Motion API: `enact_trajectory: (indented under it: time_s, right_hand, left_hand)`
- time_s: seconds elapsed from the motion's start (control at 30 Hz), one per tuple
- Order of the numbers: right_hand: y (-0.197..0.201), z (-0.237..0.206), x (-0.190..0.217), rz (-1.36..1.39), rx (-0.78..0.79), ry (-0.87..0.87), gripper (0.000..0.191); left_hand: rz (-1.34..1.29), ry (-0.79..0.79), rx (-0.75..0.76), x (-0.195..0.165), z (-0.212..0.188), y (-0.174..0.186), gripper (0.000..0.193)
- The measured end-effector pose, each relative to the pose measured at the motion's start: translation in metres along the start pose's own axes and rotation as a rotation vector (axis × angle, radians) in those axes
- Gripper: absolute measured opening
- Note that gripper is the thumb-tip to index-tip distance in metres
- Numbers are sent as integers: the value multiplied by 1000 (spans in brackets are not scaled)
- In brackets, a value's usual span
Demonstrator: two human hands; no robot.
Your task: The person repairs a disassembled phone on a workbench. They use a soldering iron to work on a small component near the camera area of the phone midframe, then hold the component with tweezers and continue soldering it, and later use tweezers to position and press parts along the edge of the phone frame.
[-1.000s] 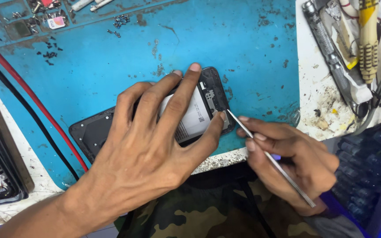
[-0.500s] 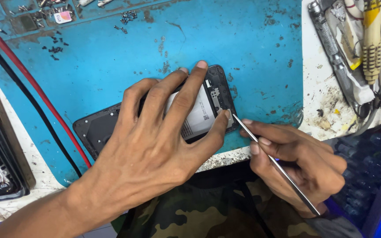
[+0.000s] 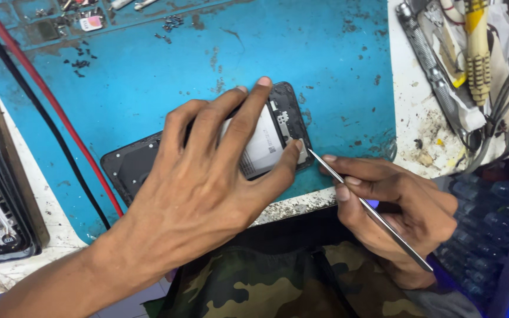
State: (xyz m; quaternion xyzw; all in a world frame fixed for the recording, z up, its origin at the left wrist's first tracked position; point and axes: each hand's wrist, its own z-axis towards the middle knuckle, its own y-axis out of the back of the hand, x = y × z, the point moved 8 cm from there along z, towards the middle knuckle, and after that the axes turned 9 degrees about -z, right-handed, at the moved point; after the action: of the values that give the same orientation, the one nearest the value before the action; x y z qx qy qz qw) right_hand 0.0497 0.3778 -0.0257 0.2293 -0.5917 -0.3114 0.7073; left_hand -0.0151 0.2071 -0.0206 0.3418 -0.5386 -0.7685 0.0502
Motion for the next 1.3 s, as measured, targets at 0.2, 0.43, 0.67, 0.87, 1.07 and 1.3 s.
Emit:
enact_trajectory:
  time_s: [0.2,0.43,0.67,0.87,1.07,1.3]
  right_hand:
    - [-13,6,4,-2,-5,41,23]
    - [-16,14,1,59,-15,84,27]
    - [-14,10,-4,18,60,64,26]
    - [-15,7,-1,48,9,105,28]
    - [-20,8,-3,44,-9,92,27]
    - [-17,7,-2,-21,-11,86,29]
  left_hand:
    - [-10,1,-17,11,-8,2,39]
    - [-17,7,-22,15,-6,0,37]
    - [-26,6,-40,13,-4,-2,34]
    - [-25,0,-33,16,-8,5,38]
    - [12,-3,-33,17,-7,2,37]
    - [-15,5,-23,14,-7,-1,36]
